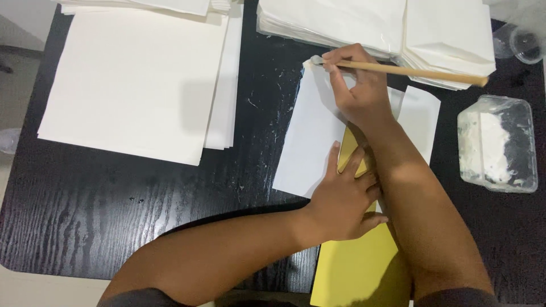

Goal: Applying glue with a brush and folding paper sheets to assemble envelopes

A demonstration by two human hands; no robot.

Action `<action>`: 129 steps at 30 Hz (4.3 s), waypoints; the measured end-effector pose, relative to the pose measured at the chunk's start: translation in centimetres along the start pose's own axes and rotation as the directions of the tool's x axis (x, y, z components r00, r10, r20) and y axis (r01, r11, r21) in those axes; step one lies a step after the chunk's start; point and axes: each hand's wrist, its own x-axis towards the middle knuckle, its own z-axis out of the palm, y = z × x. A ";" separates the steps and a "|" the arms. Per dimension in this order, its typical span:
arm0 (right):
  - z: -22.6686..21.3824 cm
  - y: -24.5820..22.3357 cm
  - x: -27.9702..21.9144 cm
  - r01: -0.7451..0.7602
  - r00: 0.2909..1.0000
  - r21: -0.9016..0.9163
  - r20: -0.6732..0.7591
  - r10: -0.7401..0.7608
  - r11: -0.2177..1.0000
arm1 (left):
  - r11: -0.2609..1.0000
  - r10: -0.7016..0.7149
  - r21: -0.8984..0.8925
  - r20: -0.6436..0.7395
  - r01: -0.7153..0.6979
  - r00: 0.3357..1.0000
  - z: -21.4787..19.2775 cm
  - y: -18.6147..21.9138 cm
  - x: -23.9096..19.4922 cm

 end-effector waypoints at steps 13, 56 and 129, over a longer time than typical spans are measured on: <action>0.0 0.8 -0.4 0.115 0.980 0.039 -0.169 -0.107 0.993 | 1.000 0.011 0.018 -0.050 -0.010 0.999 -0.3 0.1 -0.1; -8.8 -6.2 -0.7 0.477 0.877 0.036 0.044 -0.479 0.878 | 0.994 -0.010 0.107 0.415 -0.037 0.910 -2.1 0.1 1.1; -6.4 3.2 -13.1 -0.342 0.898 -0.664 -0.023 0.439 0.665 | 0.890 -0.072 0.448 -0.031 0.078 0.997 -2.2 -11.7 12.4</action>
